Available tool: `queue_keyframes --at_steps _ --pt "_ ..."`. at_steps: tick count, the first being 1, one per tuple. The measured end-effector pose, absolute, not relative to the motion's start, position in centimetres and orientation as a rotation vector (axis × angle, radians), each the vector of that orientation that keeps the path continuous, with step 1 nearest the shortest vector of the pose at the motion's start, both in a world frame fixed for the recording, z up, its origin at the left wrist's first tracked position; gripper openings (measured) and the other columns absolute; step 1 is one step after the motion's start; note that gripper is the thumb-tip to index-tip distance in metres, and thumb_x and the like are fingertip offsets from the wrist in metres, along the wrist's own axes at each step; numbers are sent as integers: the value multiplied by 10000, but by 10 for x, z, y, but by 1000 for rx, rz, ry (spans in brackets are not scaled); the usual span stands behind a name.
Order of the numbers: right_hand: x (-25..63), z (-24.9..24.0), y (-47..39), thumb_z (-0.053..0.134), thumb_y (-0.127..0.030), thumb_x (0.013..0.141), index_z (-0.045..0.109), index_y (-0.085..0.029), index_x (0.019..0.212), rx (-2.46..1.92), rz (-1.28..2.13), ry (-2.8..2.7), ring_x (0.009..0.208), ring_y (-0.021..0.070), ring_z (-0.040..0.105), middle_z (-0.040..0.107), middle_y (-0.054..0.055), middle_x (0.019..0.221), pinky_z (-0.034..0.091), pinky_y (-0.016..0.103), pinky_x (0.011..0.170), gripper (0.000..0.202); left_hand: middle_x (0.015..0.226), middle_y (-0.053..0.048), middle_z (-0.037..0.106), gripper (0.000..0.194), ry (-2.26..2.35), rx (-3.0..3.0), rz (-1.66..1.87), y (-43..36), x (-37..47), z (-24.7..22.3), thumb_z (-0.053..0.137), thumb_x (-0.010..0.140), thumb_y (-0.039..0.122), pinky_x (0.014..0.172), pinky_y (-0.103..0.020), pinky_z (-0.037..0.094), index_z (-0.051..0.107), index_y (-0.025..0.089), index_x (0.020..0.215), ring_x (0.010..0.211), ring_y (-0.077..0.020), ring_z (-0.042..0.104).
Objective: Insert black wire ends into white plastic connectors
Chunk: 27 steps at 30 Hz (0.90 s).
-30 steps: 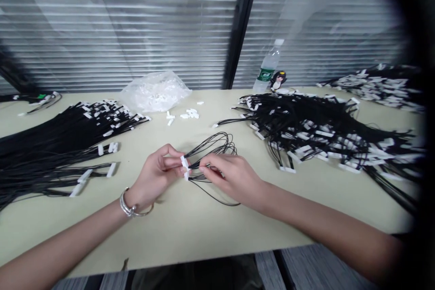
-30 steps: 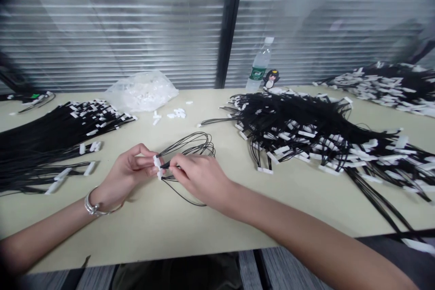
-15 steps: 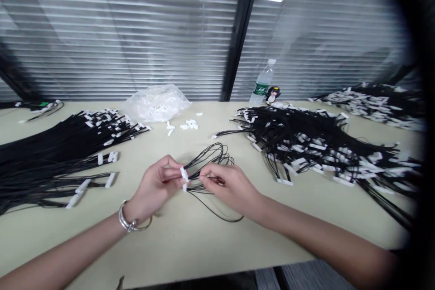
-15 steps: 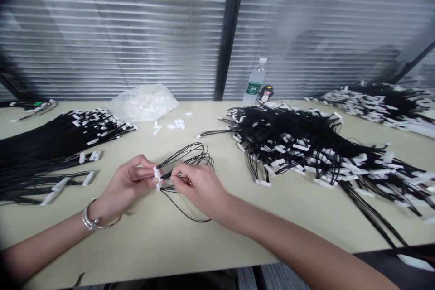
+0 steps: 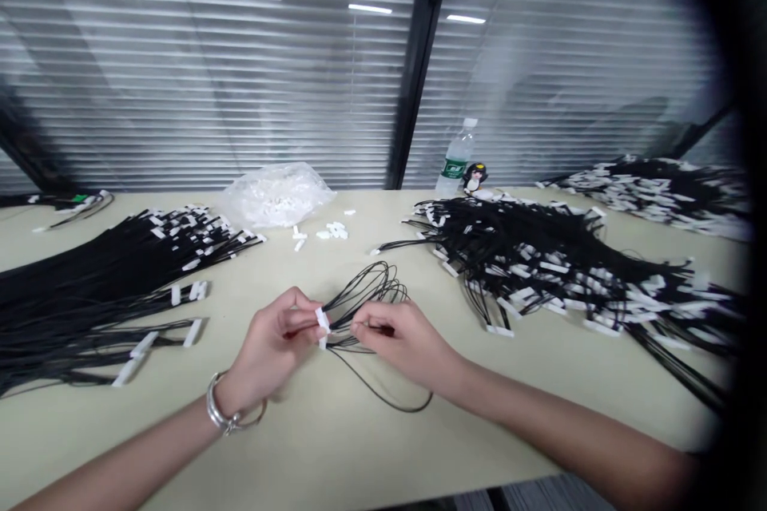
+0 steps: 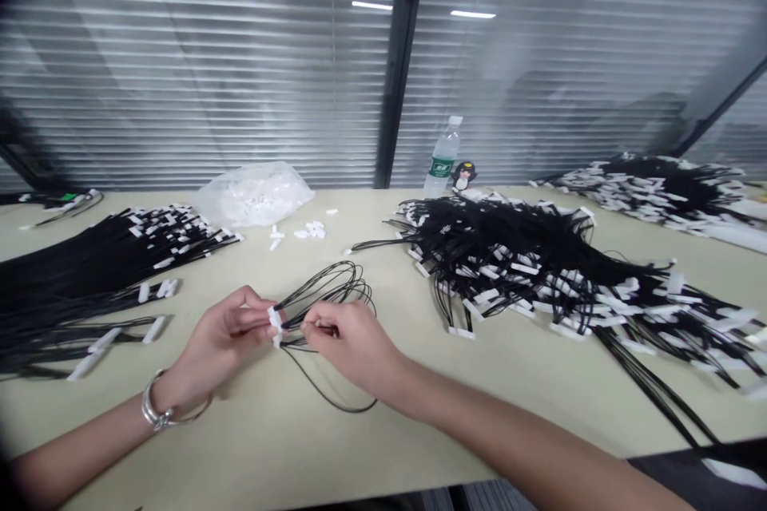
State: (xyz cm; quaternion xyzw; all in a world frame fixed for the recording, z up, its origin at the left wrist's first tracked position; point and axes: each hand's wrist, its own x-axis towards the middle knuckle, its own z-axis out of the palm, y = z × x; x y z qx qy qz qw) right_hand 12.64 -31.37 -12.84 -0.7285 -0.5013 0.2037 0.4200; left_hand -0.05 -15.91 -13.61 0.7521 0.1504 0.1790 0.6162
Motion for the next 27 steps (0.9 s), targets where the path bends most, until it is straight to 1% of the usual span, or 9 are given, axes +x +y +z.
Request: queue_keyframes --at_steps 3,7,12,16,18,21,27 --pt "126 -128 -313 467 -245 813 570 -195 737 -1818 525 -1229 529 64 370 465 -57 567 278 188 504 137 793 -44 676 176 351 1734 410 -159 0 -136 642 728 190 680 -243 467 480 175 796 752 -150 621" --pt "127 -127 -313 462 -229 811 574 -204 755 -1814 490 -1240 566 65 405 507 -55 622 296 187 530 127 781 -31 674 180 329 1715 423 -160 -1 -137 643 727 183 688 -240 469 480 181 803 767 -151 626" --pt "127 -126 -314 464 -232 811 564 -203 732 -1831 503 -1253 544 61 382 485 -61 590 284 182 514 131 814 -48 676 175 316 1698 389 -159 -1 -139 634 735 187 734 -277 477 476 178 808 797 -168 634" --pt "125 -126 -315 467 -222 808 581 -210 755 -1851 429 -1285 557 57 422 530 -59 628 305 176 541 126 806 -41 674 168 301 1728 416 -159 -1 -138 634 739 190 686 -239 467 484 180 814 757 -147 620" --pt "124 -126 -315 471 -219 805 582 -213 752 -1873 398 -1297 526 52 401 516 -65 598 300 174 531 123 789 -42 667 159 314 1754 412 -160 -2 -137 636 738 192 669 -226 459 490 174 799 746 -142 615" --pt "123 -126 -315 472 -219 805 576 -212 737 -1890 398 -1285 508 47 385 500 -71 572 293 168 512 124 794 -53 664 153 322 1768 396 -161 -2 -136 635 740 200 687 -236 458 489 168 772 762 -146 615" --pt "122 -126 -315 464 -215 813 569 -222 759 -1901 316 -1300 500 43 378 492 -80 569 288 170 515 119 786 -41 656 181 317 1745 379 -161 -1 -135 636 744 209 695 -251 463 468 176 806 763 -151 619"
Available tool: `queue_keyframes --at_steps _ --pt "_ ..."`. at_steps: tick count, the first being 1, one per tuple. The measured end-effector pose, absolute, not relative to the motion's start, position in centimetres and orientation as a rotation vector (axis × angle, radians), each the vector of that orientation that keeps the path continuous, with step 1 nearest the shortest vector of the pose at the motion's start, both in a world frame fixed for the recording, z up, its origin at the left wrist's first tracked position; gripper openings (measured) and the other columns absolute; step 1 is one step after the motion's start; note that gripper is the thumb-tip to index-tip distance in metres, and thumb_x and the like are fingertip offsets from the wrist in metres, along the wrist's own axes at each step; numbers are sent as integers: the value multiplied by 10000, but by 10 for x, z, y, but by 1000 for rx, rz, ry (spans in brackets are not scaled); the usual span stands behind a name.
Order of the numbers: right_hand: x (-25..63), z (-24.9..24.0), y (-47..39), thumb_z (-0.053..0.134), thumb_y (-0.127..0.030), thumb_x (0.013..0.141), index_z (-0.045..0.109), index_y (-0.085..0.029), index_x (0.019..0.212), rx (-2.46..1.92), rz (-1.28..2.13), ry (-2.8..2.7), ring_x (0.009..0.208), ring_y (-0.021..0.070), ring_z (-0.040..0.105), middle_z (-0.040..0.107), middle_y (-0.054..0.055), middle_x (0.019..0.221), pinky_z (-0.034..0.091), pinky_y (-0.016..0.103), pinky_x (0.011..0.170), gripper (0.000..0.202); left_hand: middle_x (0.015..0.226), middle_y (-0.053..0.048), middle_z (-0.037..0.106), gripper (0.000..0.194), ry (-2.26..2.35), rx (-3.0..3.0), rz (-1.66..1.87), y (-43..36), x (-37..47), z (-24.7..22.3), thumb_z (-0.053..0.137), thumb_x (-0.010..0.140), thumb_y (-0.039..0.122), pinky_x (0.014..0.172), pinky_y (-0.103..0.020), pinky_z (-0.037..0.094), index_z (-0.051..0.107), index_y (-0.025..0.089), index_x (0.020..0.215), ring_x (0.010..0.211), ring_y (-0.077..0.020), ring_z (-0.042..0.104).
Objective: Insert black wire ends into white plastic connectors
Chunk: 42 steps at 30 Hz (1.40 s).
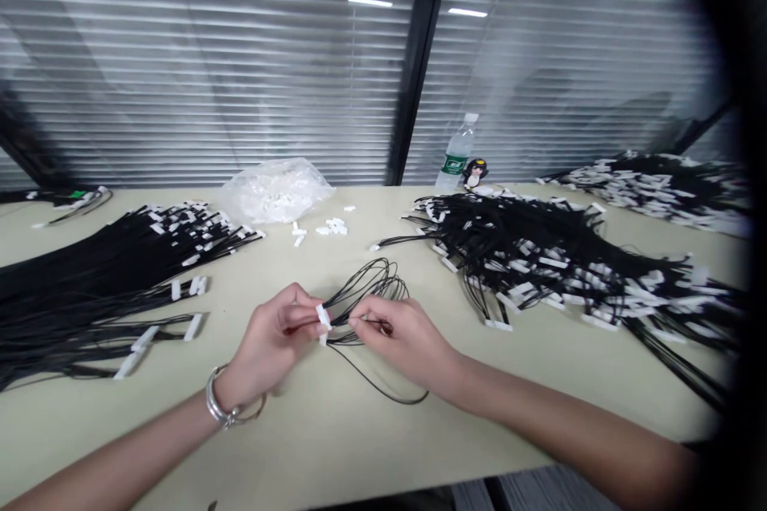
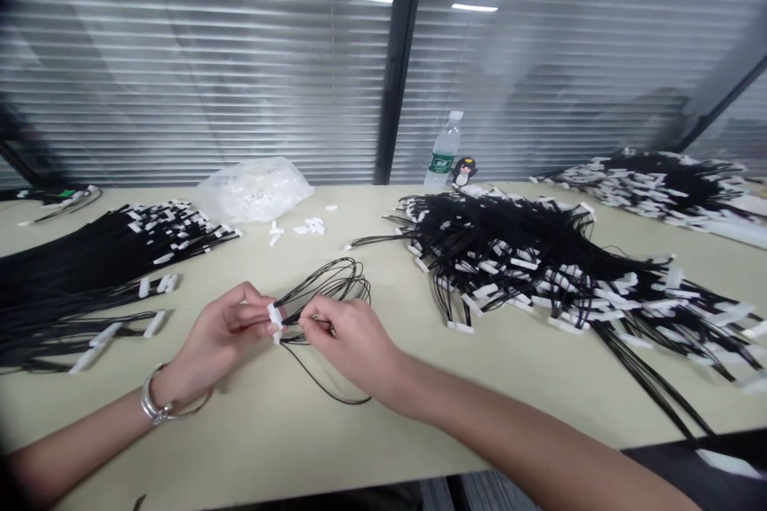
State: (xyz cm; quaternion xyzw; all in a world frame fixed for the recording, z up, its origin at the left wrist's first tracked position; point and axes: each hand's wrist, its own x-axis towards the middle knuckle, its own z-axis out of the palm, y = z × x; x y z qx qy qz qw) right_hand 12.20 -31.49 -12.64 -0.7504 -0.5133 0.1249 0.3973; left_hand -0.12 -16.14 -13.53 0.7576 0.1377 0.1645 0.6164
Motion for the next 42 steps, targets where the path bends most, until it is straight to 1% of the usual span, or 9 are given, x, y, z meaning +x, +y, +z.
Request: queue_keyframes --at_steps 3,9,13,16,25,29,35,39,42 --pt "122 -128 -315 477 -216 802 574 -219 759 -1899 328 -1293 505 45 382 488 -76 568 291 174 518 106 809 -47 666 184 319 1733 365 -162 -1 -136 639 742 206 695 -247 466 465 174 795 763 -147 623" --pt "123 -127 -314 498 -228 787 586 -190 726 -1765 511 -1171 518 57 374 457 -59 551 283 180 491 113 824 -58 697 165 311 1729 464 -164 -3 -137 640 739 192 697 -254 493 488 176 801 797 -165 646" --pt "122 -126 -314 506 -210 780 582 -169 713 -1669 550 -1111 567 65 422 508 -44 599 313 182 524 109 835 -64 707 158 291 1734 541 -165 -7 -139 657 722 187 709 -271 520 508 175 771 815 -187 660" --pt "120 -127 -314 500 -215 785 585 -167 730 -1660 561 -1101 584 72 430 538 -30 640 316 190 532 111 827 -49 706 149 296 1750 549 -165 -8 -141 658 725 190 702 -260 526 516 185 770 805 -181 664" --pt "120 -127 -312 498 -211 787 575 -157 727 -1614 589 -1050 607 77 448 538 -26 652 318 193 542 112 839 -52 708 151 304 1761 550 -167 -10 -143 656 726 180 700 -257 525 512 192 774 815 -184 664" --pt "122 -128 -312 499 -232 792 574 -157 710 -1610 591 -1043 592 76 423 507 -30 626 303 198 533 134 834 -52 710 178 310 1718 531 -169 -8 -138 668 714 176 720 -271 526 504 186 783 802 -178 662" --pt "124 -129 -312 489 -240 792 574 -152 701 -1619 616 -1059 588 74 416 495 -31 622 308 203 544 153 821 -59 709 187 299 1699 479 -170 -7 -134 666 715 169 690 -273 523 496 180 792 805 -192 662" --pt "124 -127 -311 508 -236 764 559 -146 641 -1607 697 -983 525 60 370 438 -43 550 275 192 486 160 838 -65 709 187 296 1708 495 -171 -8 -135 665 715 175 722 -295 528 500 178 802 806 -196 663" --pt "125 -125 -311 509 -229 751 569 -147 643 -1616 790 -922 477 48 332 399 -56 506 247 184 450 148 853 -61 709 178 293 1717 499 -171 -8 -137 662 718 179 748 -306 531 506 182 803 820 -195 661"
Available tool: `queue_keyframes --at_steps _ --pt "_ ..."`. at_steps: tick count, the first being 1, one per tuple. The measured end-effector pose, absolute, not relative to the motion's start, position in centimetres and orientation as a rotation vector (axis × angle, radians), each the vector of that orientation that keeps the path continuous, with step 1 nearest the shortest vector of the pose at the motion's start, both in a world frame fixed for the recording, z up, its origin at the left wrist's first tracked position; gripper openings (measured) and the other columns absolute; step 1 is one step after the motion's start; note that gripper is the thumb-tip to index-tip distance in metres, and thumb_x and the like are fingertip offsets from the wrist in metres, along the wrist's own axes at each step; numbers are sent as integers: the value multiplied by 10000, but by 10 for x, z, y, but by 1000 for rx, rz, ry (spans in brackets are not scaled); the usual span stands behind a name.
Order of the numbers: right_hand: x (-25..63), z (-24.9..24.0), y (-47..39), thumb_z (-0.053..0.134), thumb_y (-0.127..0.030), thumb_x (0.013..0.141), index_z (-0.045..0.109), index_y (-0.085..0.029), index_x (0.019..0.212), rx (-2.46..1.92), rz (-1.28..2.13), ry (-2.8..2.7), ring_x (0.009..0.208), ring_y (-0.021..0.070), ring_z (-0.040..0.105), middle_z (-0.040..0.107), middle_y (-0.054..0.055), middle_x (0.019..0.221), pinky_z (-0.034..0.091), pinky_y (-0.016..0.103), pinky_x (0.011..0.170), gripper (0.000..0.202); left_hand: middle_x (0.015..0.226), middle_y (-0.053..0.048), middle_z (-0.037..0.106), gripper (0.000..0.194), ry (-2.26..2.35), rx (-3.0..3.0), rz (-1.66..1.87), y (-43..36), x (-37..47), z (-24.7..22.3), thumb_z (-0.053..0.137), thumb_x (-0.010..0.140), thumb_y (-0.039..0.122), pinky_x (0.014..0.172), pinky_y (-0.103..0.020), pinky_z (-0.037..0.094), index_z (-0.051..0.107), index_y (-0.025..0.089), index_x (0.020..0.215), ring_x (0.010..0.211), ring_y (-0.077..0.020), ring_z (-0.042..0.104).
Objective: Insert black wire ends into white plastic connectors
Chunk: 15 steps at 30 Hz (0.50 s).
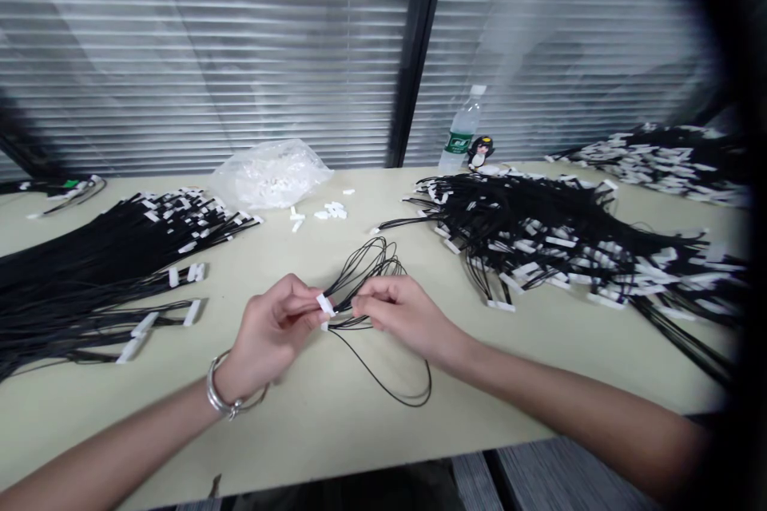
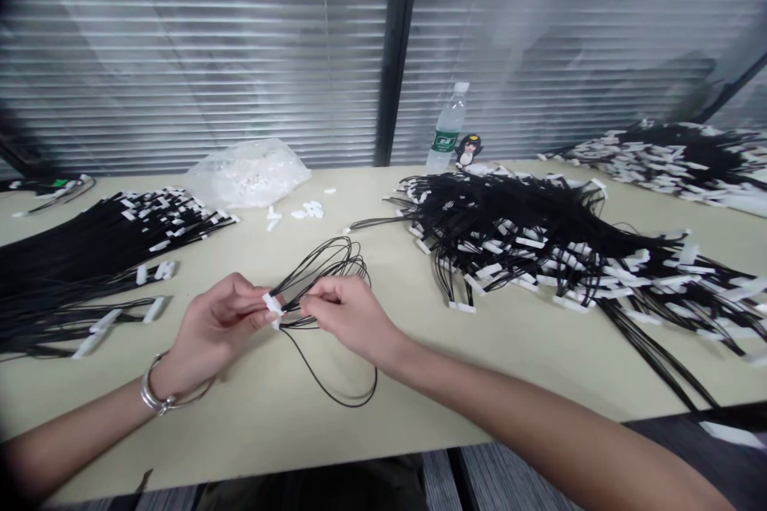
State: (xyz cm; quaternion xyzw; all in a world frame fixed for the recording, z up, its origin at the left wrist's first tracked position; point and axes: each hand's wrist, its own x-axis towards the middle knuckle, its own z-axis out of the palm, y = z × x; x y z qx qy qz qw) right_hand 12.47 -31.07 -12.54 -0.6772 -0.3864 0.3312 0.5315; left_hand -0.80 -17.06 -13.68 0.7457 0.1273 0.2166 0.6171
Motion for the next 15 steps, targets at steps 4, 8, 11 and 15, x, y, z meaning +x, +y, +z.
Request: queue_keyframes --at_steps 4,8,11,15 --pt "123 -125 -311 516 -223 736 591 -146 667 -1618 825 -893 479 48 356 434 -50 517 256 181 450 128 834 -59 710 165 304 1726 493 -170 -8 -139 666 715 194 736 -312 536 517 185 786 819 -208 663" --pt "121 -127 -310 517 -224 743 576 -145 647 -1607 832 -897 472 48 353 432 -51 511 257 184 450 139 799 -47 707 164 313 1721 485 -169 -8 -141 669 713 192 695 -288 532 515 192 768 755 -186 663" --pt "120 -128 -310 516 -234 761 548 -149 656 -1603 810 -942 476 51 350 422 -54 521 270 187 460 139 787 -38 705 167 313 1711 474 -169 -6 -139 668 716 186 677 -260 518 510 190 770 739 -164 657" --pt "123 -127 -313 438 -294 842 518 -181 774 -1754 585 -1231 580 92 447 496 -27 626 350 220 549 154 810 -42 704 186 314 1674 485 -167 -3 -135 660 725 191 689 -261 496 484 184 785 776 -165 649"
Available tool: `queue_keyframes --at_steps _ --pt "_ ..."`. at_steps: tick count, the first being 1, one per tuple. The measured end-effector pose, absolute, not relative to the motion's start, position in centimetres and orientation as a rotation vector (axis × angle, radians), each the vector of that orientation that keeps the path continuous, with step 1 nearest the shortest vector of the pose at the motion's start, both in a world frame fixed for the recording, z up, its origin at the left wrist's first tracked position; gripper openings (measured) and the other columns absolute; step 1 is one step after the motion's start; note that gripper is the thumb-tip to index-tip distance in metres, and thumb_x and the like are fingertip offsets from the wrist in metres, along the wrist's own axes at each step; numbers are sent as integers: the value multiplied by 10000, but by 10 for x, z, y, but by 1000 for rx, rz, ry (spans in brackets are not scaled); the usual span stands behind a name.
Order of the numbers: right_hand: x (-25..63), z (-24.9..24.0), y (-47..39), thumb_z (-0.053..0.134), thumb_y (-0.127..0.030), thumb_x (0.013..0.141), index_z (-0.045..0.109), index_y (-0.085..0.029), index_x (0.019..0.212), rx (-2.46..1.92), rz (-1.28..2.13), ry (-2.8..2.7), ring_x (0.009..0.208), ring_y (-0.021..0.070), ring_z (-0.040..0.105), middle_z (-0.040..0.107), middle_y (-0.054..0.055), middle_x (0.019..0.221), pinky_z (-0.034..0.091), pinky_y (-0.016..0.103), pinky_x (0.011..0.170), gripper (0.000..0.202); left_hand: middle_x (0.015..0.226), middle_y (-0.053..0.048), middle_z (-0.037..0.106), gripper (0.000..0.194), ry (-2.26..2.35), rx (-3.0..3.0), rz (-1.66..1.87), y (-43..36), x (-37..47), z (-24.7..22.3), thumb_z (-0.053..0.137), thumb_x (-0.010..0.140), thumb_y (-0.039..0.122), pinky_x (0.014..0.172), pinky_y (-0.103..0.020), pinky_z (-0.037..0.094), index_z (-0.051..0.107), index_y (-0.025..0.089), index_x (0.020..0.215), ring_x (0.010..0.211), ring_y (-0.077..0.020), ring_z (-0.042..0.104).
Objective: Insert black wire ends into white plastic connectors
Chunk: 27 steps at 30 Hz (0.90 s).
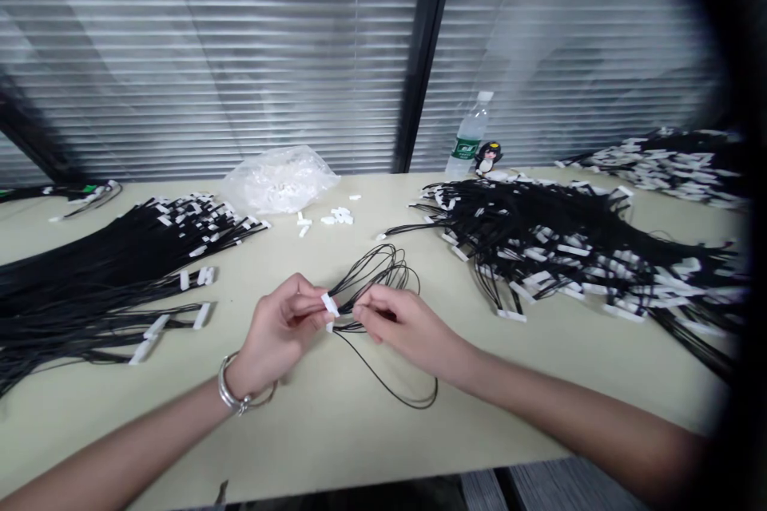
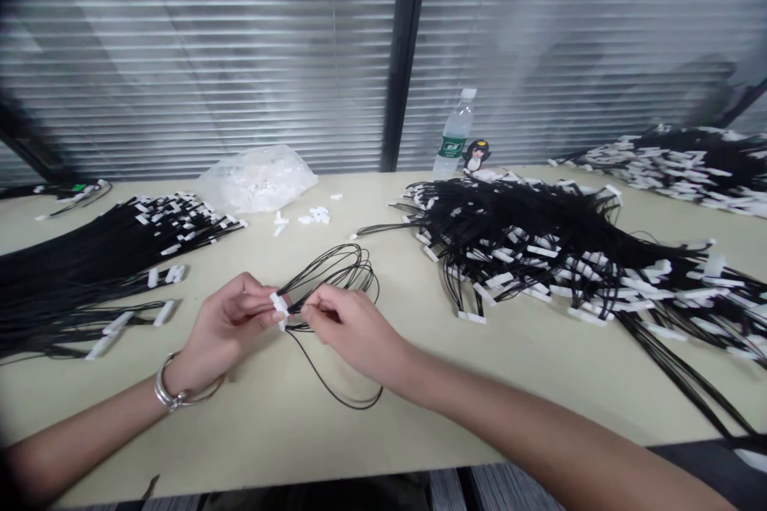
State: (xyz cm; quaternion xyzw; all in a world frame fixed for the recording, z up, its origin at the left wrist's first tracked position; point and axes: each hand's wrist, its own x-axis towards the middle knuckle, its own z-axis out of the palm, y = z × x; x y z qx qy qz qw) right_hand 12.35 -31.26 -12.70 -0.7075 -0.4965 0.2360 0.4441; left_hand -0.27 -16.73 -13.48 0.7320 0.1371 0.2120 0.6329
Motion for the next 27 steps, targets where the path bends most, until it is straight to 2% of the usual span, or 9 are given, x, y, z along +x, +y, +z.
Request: queue_keyframes --at_steps 3,6,8,10,12,14,17,19,27 --pt "134 -130 -313 509 -314 810 474 -202 950 -1909 226 -1358 810 161 515 549 35 879 412 299 722 183 808 -53 706 222 365 1614 509 -161 -2 -130 674 711 202 705 -301 495 474 177 805 767 -191 659" --pt "151 -135 -309 613 -334 731 381 -208 1136 -1920 -49 -1259 1089 239 431 458 99 1139 358 408 927 483 765 -32 702 257 363 1489 487 -154 -3 -125 689 695 192 731 -356 500 470 180 829 707 -199 669" --pt "162 -139 -306 673 -372 669 276 -215 1257 -1868 -76 -1147 1243 267 284 317 116 1304 249 454 1032 727 751 -20 699 251 309 1416 440 -150 -4 -122 683 701 173 735 -370 500 471 185 835 687 -191 665" --pt "170 -139 -303 705 -391 633 186 -234 1321 -1756 151 -1022 1290 251 229 250 108 1363 224 445 1061 876 759 -18 697 231 254 1381 397 -148 -4 -121 672 712 148 749 -369 494 474 186 823 701 -181 659" --pt "174 -138 -302 704 -359 651 217 -248 1320 -1535 531 -878 1248 214 332 347 96 1322 298 399 1035 834 768 -12 696 218 229 1365 387 -145 -4 -120 663 720 129 770 -362 486 475 186 813 711 -171 656" --pt "175 -136 -302 679 -305 692 358 -231 1247 -1259 838 -737 1124 175 478 488 80 1206 367 342 983 645 768 -9 694 214 226 1362 380 -143 -3 -119 659 724 124 775 -352 479 478 187 821 707 -167 657" --pt "177 -134 -302 640 -249 732 518 -184 1057 -1034 962 -624 954 115 568 562 62 1116 405 259 924 353 783 -23 697 216 246 1371 334 -140 -2 -120 661 727 141 760 -324 468 491 188 851 723 -176 664" --pt "177 -134 -301 631 -244 741 542 -174 991 -1013 946 -608 904 98 580 585 54 1068 425 229 880 275 785 -35 704 215 274 1371 305 -139 -2 -121 662 730 158 761 -310 460 503 189 871 731 -176 666" --pt "180 -135 -302 626 -187 745 446 -244 1148 -985 989 -505 604 41 536 606 -7 903 462 174 616 445 803 -42 706 270 390 1244 429 -127 1 -123 687 699 199 886 -319 444 581 179 946 867 -190 657"
